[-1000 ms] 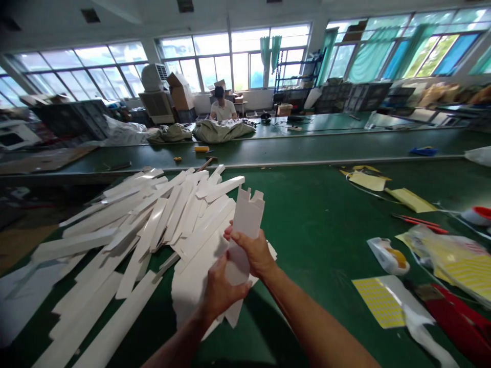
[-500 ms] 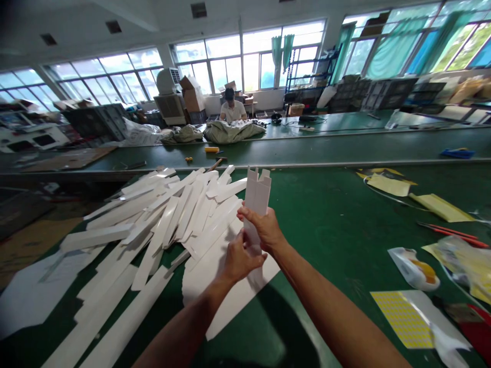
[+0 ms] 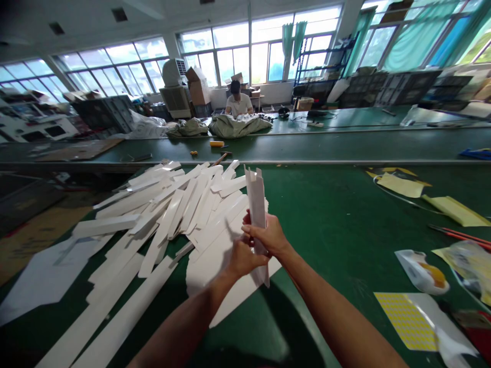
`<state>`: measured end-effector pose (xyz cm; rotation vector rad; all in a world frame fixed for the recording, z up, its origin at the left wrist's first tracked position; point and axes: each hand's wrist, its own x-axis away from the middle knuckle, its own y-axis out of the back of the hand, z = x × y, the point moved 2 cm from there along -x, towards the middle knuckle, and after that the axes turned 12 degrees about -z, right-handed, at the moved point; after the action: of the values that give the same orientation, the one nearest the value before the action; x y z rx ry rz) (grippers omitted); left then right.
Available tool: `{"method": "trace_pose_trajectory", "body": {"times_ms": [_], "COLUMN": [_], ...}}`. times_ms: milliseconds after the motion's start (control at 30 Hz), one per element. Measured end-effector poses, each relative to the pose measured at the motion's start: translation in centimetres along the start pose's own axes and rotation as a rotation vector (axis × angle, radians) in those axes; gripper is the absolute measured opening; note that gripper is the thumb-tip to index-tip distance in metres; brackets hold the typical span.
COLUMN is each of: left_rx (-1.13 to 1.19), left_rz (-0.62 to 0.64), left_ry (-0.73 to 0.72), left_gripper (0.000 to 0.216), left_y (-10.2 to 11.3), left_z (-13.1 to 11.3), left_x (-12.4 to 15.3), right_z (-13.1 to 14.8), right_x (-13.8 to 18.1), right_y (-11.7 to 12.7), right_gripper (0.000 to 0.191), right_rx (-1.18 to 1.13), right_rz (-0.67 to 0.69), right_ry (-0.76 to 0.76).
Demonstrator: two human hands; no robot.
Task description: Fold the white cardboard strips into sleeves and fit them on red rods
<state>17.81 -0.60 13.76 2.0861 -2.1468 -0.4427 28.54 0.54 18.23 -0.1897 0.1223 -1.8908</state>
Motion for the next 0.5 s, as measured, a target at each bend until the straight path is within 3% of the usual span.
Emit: {"method": "trace_pose_trajectory", "body": {"times_ms": [133,267,367,433,500], "left_rx": [-0.007,0.09,0.205,0.264,0.297], "left_rz": [-0.004,0.031,0.1,0.168,0.241], "left_ry": [-0.013,0.041,0.096,0.121,0.139], "left_gripper": [0.027,0.03,0.034,0.034,0.035], "left_y": [0.0,0.2,-0.2,-0.9,-1.6], "left_z": [-0.4,0.2,1.2,1.9,2.4], "left_x": [0.0,-0.2,0.2,1.0,2.0], "right_z": [0.1,-0.5,-3.6,-6.6,-9.4], "right_x": [-0.9,0.3,3.3,5.4,6.9], "right_y": [1.2,3.3,4.8,5.6,6.7], "right_gripper": [0.058,0.077,0.078,0.063,0.045], "right_rx": [-0.067,-0.126,-0.035,0.025,0.072], "right_rz": [-0.104,0.223,0.476,0.447,0.289], "right_ry": [-0.002,-0.022,-0.177,-0.237,-0.196]}}
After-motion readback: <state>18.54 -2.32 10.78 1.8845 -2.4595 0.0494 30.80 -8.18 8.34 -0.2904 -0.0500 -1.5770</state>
